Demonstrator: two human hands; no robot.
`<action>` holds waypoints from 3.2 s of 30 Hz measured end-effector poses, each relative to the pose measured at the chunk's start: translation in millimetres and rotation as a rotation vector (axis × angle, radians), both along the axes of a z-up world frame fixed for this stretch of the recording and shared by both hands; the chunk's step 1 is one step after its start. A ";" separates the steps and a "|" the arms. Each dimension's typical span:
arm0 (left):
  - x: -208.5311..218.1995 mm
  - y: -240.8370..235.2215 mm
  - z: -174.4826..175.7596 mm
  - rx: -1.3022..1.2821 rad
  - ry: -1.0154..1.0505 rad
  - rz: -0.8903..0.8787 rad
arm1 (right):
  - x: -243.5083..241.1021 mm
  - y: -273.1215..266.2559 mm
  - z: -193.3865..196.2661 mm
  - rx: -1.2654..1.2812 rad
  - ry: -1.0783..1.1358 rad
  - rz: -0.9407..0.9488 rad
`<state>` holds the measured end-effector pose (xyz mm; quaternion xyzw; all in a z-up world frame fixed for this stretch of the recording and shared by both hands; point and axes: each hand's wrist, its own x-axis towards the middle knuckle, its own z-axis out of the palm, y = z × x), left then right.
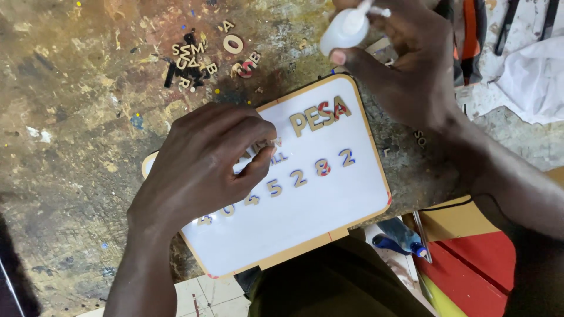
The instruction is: Gluing small letters and numbers onto a board to create a custom sign
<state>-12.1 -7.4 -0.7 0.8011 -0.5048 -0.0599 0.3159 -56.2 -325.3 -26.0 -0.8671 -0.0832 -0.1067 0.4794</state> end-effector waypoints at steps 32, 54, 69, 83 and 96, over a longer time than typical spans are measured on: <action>-12.2 -18.8 -18.1 -0.104 -0.300 0.035 | -30.8 43.0 11.8 -0.453 -0.290 0.364; -1.9 -10.2 1.5 -0.076 0.091 0.064 | -35.1 42.3 13.3 -0.561 -0.244 0.475; -10.7 -17.8 -13.3 -0.052 0.195 0.118 | -36.6 43.4 9.5 -0.637 -0.216 0.469; -13.1 -19.9 -18.2 -0.039 0.186 0.157 | -36.1 46.4 13.5 -0.637 -0.203 0.473; -13.8 -20.8 -19.2 -0.029 0.149 0.173 | -35.9 46.7 16.0 -0.635 -0.170 0.476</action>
